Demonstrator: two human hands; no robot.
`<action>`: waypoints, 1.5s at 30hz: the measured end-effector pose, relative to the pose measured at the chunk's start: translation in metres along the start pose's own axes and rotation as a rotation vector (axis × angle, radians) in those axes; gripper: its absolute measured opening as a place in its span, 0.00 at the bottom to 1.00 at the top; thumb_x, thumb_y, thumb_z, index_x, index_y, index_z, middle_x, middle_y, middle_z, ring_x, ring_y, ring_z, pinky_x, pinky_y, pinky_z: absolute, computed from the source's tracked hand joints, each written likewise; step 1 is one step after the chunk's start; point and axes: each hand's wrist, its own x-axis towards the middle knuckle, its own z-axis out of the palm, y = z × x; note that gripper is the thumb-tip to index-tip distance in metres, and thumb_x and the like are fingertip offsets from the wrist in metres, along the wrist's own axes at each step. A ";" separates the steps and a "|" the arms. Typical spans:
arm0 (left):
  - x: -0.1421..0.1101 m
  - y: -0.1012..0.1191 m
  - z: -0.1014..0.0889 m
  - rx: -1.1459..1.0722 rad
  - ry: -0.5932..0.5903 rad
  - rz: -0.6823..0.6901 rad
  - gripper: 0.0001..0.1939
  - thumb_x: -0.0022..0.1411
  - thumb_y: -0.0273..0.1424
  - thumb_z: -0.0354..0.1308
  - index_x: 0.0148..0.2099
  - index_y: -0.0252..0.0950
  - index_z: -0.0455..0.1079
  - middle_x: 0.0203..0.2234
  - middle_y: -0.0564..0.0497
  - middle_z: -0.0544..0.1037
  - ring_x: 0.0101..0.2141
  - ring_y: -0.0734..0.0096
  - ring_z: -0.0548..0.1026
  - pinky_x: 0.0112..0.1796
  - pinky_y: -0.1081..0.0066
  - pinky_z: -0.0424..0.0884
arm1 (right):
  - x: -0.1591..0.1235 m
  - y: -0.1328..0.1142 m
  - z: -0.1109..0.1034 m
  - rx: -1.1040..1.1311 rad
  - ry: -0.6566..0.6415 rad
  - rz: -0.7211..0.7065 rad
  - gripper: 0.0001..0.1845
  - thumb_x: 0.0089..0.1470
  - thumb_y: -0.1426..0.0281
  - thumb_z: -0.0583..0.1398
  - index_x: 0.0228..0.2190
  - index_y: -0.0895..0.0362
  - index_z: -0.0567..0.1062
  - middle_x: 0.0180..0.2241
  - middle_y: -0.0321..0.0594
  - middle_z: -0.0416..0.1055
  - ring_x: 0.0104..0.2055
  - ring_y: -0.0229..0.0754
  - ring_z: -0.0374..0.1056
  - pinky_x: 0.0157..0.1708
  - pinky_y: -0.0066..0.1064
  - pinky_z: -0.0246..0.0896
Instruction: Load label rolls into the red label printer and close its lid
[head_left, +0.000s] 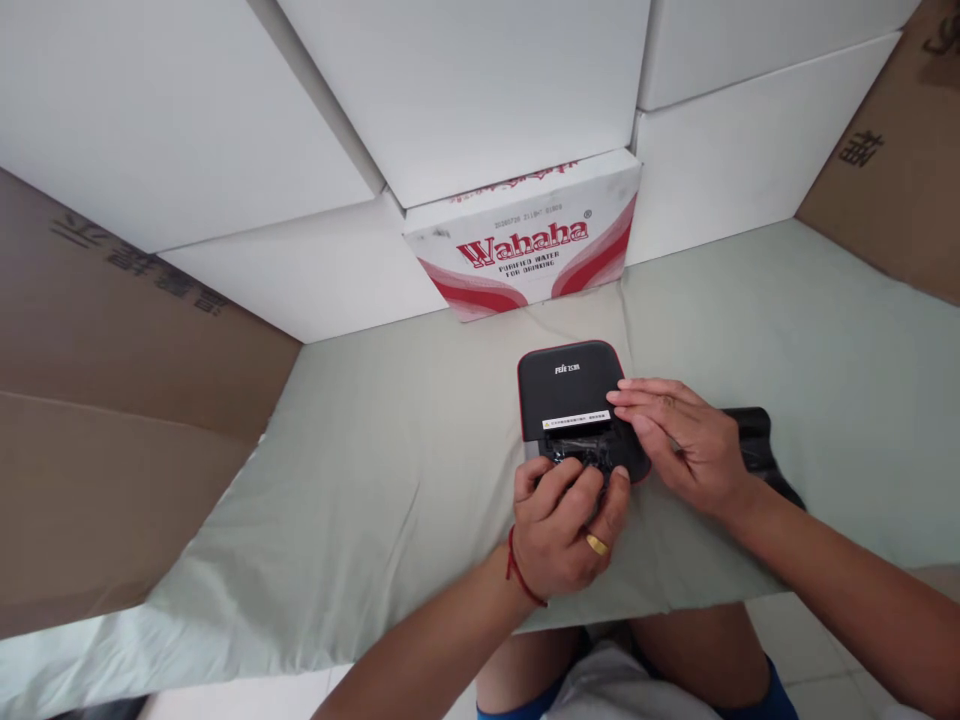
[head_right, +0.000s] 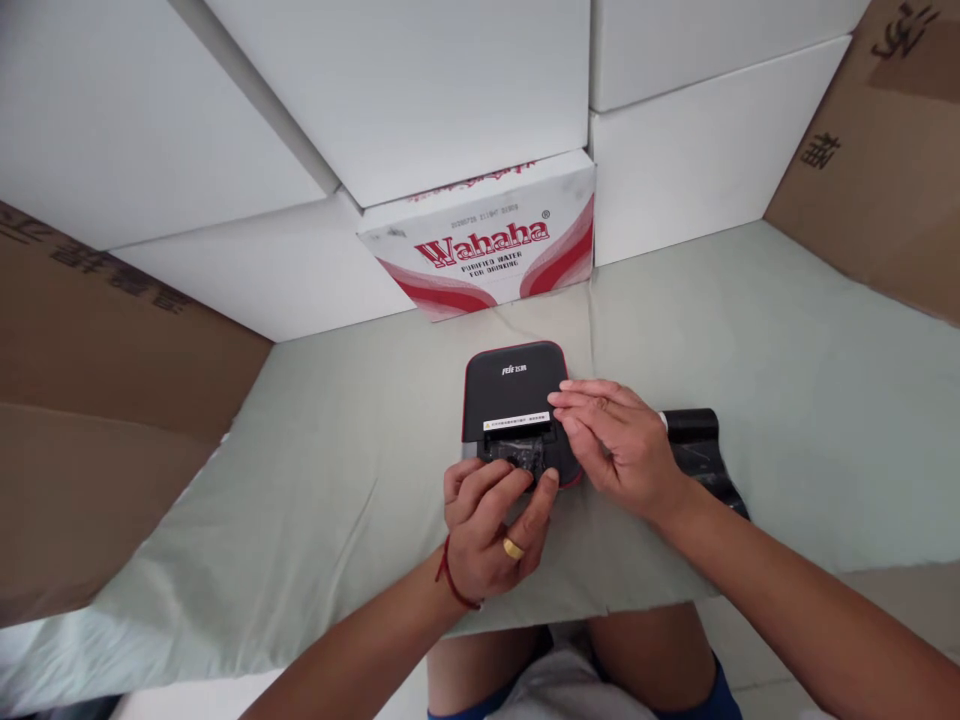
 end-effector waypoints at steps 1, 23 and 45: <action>0.001 0.000 0.000 0.005 -0.004 0.003 0.14 0.65 0.22 0.60 0.51 0.36 0.79 0.34 0.48 0.81 0.42 0.63 0.76 0.48 0.59 0.66 | -0.001 0.000 0.001 -0.008 -0.007 -0.010 0.15 0.68 0.78 0.58 0.51 0.54 0.78 0.51 0.46 0.83 0.57 0.49 0.77 0.60 0.50 0.72; -0.009 -0.088 0.027 -1.249 0.015 -1.014 0.41 0.65 0.43 0.69 0.74 0.54 0.57 0.76 0.49 0.62 0.77 0.56 0.56 0.75 0.55 0.55 | -0.009 -0.012 0.000 0.033 -0.101 0.020 0.27 0.71 0.63 0.56 0.68 0.51 0.68 0.57 0.50 0.79 0.62 0.56 0.71 0.66 0.60 0.60; -0.020 -0.083 0.028 -1.377 -0.134 -0.924 0.61 0.55 0.51 0.72 0.80 0.61 0.38 0.80 0.52 0.50 0.77 0.49 0.54 0.74 0.48 0.56 | -0.010 -0.022 -0.005 0.028 -0.080 -0.329 0.14 0.66 0.65 0.61 0.51 0.52 0.82 0.44 0.39 0.87 0.53 0.47 0.80 0.63 0.46 0.70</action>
